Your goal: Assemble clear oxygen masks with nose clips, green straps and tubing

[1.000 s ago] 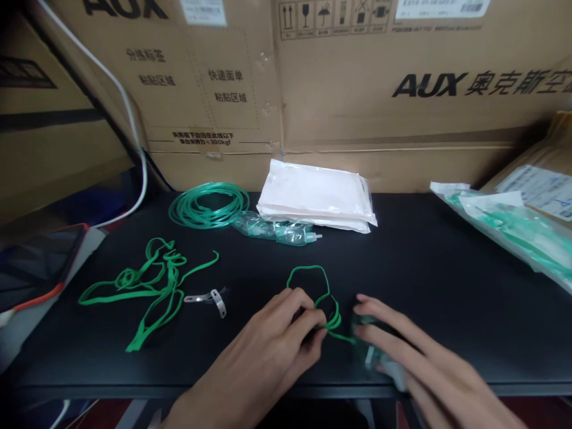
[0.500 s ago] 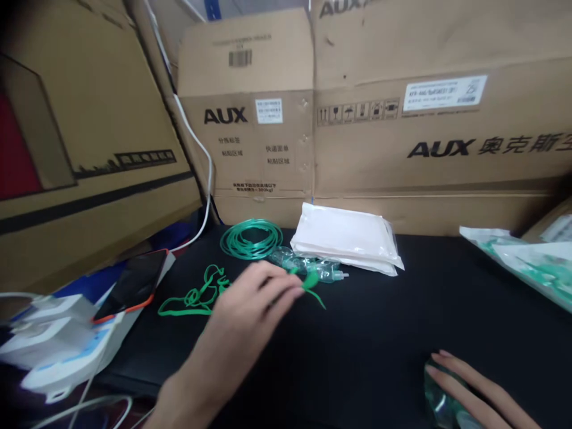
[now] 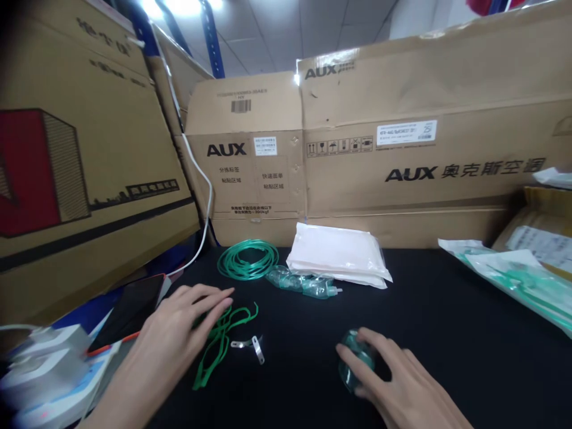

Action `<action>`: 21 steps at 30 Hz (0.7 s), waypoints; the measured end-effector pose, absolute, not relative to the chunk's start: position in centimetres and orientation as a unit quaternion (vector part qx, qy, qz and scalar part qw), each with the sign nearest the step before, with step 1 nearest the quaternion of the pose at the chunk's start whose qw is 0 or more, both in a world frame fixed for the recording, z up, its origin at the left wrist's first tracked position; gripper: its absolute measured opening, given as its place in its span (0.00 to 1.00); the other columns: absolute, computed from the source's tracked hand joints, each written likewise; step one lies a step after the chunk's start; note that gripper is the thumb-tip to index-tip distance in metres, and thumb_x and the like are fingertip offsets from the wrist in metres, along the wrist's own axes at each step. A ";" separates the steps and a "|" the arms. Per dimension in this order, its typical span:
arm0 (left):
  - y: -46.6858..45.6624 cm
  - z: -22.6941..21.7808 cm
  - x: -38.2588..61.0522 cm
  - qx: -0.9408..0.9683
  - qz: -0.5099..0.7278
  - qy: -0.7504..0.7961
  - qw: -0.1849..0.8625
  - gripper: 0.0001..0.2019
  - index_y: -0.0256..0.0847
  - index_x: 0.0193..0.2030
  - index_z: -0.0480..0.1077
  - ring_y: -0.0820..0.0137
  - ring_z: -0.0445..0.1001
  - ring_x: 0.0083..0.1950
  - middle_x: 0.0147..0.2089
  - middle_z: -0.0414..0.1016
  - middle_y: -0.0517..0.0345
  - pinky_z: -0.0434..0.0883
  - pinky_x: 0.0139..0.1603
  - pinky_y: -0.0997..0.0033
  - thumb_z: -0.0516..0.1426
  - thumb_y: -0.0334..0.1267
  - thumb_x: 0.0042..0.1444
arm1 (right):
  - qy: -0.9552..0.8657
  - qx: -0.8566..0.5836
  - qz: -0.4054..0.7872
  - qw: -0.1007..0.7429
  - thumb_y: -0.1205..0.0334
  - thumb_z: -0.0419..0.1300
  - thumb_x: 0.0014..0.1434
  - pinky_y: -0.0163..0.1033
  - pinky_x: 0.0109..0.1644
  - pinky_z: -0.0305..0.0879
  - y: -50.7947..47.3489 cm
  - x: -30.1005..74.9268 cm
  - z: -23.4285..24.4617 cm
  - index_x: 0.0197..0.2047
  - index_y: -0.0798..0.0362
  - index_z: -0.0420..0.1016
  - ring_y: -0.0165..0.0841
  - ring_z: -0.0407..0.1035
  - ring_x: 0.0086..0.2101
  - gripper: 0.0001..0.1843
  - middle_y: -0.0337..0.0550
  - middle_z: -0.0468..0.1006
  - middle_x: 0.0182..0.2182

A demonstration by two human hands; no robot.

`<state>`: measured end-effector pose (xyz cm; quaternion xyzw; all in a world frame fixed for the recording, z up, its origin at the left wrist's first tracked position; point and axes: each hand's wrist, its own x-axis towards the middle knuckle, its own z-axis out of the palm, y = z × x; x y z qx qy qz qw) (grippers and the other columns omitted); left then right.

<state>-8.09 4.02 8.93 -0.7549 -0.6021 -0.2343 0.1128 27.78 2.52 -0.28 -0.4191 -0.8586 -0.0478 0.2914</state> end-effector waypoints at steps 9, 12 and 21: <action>4.9 3.5 1.2 -0.838 -0.252 -0.471 -0.110 0.20 0.42 0.63 0.73 0.57 0.80 0.52 0.53 0.80 0.49 0.77 0.53 0.54 0.60 0.31 0.65 | -0.857 -0.400 0.049 0.320 0.69 0.60 0.65 0.38 0.49 0.81 2.6 25.1 2.0 0.64 0.33 0.73 0.43 0.75 0.57 0.28 0.35 0.75 0.62; 5.4 1.8 1.5 -0.832 -0.252 -0.469 -0.156 0.20 0.44 0.60 0.74 0.59 0.81 0.44 0.50 0.82 0.50 0.79 0.47 0.56 0.62 0.31 0.62 | -0.828 -0.436 -0.015 0.353 0.63 0.59 0.68 0.40 0.52 0.80 2.5 25.6 1.2 0.66 0.40 0.72 0.43 0.77 0.56 0.25 0.42 0.75 0.63; 5.0 3.9 1.9 -0.713 -0.293 -0.536 -0.344 0.13 0.45 0.42 0.81 0.60 0.83 0.43 0.39 0.86 0.57 0.76 0.46 0.64 0.56 0.45 0.68 | -0.809 -0.457 -0.007 0.370 0.57 0.61 0.69 0.37 0.53 0.80 3.6 23.8 -0.6 0.58 0.46 0.79 0.42 0.81 0.49 0.16 0.45 0.83 0.53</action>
